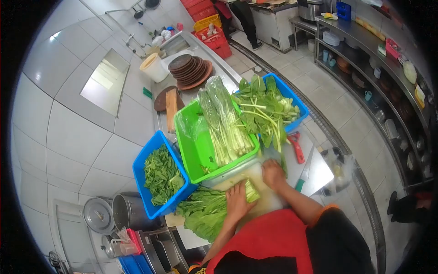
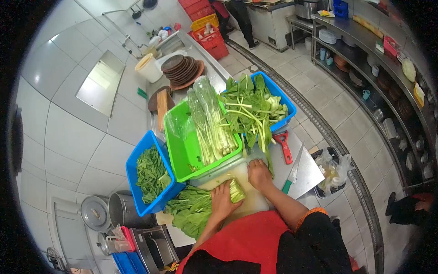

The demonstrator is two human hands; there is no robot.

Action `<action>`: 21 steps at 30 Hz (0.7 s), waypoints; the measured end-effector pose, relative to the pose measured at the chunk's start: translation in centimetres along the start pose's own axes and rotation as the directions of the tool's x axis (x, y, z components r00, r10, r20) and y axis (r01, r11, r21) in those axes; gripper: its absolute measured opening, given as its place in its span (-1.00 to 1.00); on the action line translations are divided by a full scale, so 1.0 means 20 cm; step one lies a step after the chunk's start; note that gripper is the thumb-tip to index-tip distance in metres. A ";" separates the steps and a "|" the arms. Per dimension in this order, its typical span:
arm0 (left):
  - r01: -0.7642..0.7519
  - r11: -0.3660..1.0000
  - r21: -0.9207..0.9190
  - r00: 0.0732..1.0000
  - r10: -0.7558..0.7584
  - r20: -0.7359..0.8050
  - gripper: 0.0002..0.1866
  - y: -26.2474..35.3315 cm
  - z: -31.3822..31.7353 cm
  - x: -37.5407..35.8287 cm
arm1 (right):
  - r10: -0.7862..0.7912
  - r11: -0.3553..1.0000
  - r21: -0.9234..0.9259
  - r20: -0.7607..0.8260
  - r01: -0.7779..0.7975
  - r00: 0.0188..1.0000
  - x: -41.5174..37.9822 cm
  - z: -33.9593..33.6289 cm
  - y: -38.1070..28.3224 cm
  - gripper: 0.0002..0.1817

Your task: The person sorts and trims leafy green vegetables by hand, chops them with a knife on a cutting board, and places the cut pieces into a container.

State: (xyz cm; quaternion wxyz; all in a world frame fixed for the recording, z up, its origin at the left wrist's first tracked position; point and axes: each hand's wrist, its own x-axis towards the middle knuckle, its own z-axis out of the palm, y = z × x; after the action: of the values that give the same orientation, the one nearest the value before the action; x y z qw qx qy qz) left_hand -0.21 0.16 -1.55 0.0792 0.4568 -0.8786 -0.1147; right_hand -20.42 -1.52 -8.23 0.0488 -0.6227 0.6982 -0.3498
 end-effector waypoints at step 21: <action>-0.002 1.000 -0.002 1.000 0.002 0.021 0.03 0.00 -0.01 0.00 | -0.045 0.991 0.121 -0.149 0.063 0.988 -0.03 -0.01 -0.04 -0.77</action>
State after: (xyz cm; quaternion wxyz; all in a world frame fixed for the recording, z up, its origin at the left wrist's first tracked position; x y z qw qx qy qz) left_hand -0.13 0.17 -1.38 0.0707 0.4546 -0.8797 -0.1201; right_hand -19.72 -0.88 -7.89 0.0272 -0.6099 0.6594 -0.4387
